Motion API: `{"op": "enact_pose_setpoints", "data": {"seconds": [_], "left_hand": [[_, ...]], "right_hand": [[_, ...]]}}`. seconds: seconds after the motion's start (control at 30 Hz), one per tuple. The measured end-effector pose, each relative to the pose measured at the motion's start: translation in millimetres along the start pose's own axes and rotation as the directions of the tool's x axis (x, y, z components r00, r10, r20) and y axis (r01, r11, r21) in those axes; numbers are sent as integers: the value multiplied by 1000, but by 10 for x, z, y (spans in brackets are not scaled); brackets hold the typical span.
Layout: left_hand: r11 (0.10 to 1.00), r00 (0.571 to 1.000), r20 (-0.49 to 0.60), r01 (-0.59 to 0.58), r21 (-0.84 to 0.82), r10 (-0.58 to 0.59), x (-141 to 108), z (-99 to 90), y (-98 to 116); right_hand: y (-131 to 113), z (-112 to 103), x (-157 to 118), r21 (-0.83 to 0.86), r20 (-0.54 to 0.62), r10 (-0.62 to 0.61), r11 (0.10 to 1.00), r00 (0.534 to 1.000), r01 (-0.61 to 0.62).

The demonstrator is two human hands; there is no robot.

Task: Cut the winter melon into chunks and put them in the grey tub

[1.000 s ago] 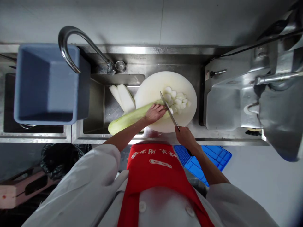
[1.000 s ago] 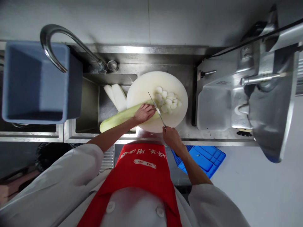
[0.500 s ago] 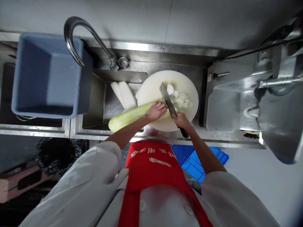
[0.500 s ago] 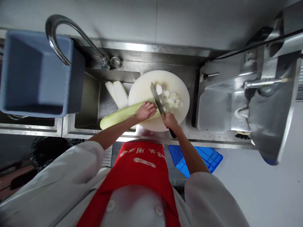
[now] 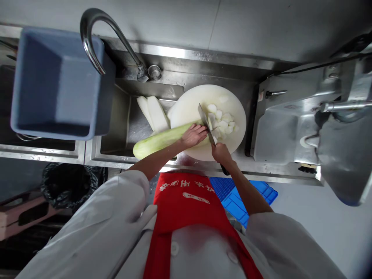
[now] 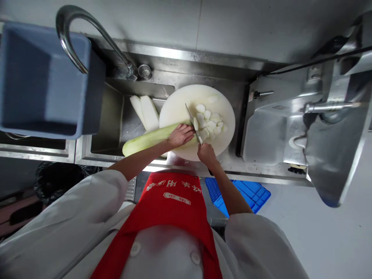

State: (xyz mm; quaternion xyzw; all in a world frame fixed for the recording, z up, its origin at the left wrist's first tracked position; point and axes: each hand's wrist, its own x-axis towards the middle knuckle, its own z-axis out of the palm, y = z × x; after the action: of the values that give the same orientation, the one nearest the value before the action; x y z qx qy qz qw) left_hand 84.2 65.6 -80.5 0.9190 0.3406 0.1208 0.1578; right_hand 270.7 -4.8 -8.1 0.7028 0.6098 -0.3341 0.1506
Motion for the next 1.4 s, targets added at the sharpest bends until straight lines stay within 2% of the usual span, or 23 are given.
{"op": "enact_pose_setpoints", "data": {"seconds": [0.07,0.17,0.23,0.33,0.4,0.53,0.63,0.87,1.1,1.2,1.4], "left_hand": [[1000,1000,9,-10,-6,10,-34,-36,-9],[1000,1000,11,-3,23,2,-85,-77,-9],[998,1000,7,15,67,-15,-96,-77,-3],[996,1000,4,2,87,-2,-80,-42,-1],[998,1000,-12,-4,69,5,-71,-11,-12],[999,999,-38,29,43,-27,-90,24,-48],[998,998,-38,46,36,-45,-115,22,-63],[997,999,-23,27,77,-25,-101,-8,-34],[997,1000,-3,23,77,-23,-78,-12,-21],[998,1000,11,28,56,-29,-66,-43,-8],[999,1000,0,24,44,-24,-73,-83,-13]], "right_hand": [[-49,-11,175,50,-22,3,999,1000,-2],[13,-92,256,178,56,9,984,998,-19],[91,-150,185,205,92,-20,979,996,1],[170,-185,-13,102,18,-44,994,999,42],[197,-181,-131,42,-23,-17,999,1000,18],[260,-181,-229,39,-79,74,997,994,-71],[301,-189,-263,28,-119,54,998,991,-51],[193,-129,-499,-8,16,-7,1000,1000,7],[183,-125,-653,-59,80,-16,998,997,21],[146,-116,-527,-86,95,-23,996,995,31],[-53,-36,121,-19,11,-35,999,999,36]]}}
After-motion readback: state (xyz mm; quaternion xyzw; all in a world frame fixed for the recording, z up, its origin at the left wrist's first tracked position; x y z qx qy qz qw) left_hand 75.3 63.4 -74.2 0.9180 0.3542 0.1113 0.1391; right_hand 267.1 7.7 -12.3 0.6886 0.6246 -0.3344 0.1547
